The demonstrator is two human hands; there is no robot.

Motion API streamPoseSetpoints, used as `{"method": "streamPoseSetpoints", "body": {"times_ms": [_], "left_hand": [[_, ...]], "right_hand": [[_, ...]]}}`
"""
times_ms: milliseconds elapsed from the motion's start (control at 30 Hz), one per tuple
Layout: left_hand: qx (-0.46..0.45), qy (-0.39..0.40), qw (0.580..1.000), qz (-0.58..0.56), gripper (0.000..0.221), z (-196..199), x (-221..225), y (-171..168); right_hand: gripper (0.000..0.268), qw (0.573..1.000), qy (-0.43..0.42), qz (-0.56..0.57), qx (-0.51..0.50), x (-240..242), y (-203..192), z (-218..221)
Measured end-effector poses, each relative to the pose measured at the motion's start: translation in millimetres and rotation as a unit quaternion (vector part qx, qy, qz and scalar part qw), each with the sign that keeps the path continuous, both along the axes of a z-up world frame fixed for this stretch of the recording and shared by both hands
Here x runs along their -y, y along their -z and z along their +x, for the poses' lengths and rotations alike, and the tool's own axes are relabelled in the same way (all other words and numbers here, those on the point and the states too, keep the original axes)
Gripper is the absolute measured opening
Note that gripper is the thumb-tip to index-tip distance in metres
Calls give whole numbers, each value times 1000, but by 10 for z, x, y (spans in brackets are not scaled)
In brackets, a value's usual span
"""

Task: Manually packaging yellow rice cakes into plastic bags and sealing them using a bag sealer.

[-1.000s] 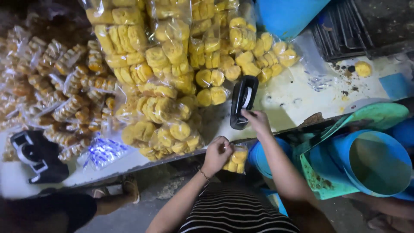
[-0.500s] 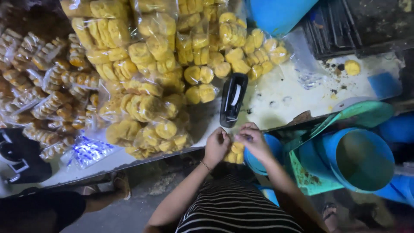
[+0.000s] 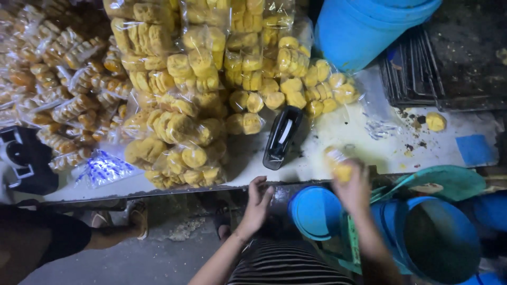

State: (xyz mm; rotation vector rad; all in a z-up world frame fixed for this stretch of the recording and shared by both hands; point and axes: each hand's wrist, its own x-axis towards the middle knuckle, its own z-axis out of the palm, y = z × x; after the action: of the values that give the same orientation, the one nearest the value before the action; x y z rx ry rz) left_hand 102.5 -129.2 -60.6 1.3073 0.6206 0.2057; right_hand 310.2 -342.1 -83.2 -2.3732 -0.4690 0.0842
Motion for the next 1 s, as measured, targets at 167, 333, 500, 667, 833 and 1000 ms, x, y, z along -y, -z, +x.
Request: {"method": "streamPoseSetpoints", "body": {"times_ms": [167,333,500,667,833,1000], "left_hand": [[37,-13,999,36,24,-378,-130,339],[11,82,986,142,23,-436,-195,-367],[108,115,963,219,25,-361,-541,-1075],[117,154,971,141,56,-29,-785,-1127],[71,137,987,39,38,-153,-832,-473],[131,122,982,56,26,-159,-914,-527]], "right_hand": [[61,964,-70,-121,226,-412,451,1320],[37,918,133,-23,374,-1004,1093,2843],[24,899,-52,325,291,-962,-100,2311],[18,910,-1,171,378,-889,-180,271],[25,911,109,393,-57,-1515,-662,-1383],[35,821,133,448,-328,-1053,-212,-1608]]}}
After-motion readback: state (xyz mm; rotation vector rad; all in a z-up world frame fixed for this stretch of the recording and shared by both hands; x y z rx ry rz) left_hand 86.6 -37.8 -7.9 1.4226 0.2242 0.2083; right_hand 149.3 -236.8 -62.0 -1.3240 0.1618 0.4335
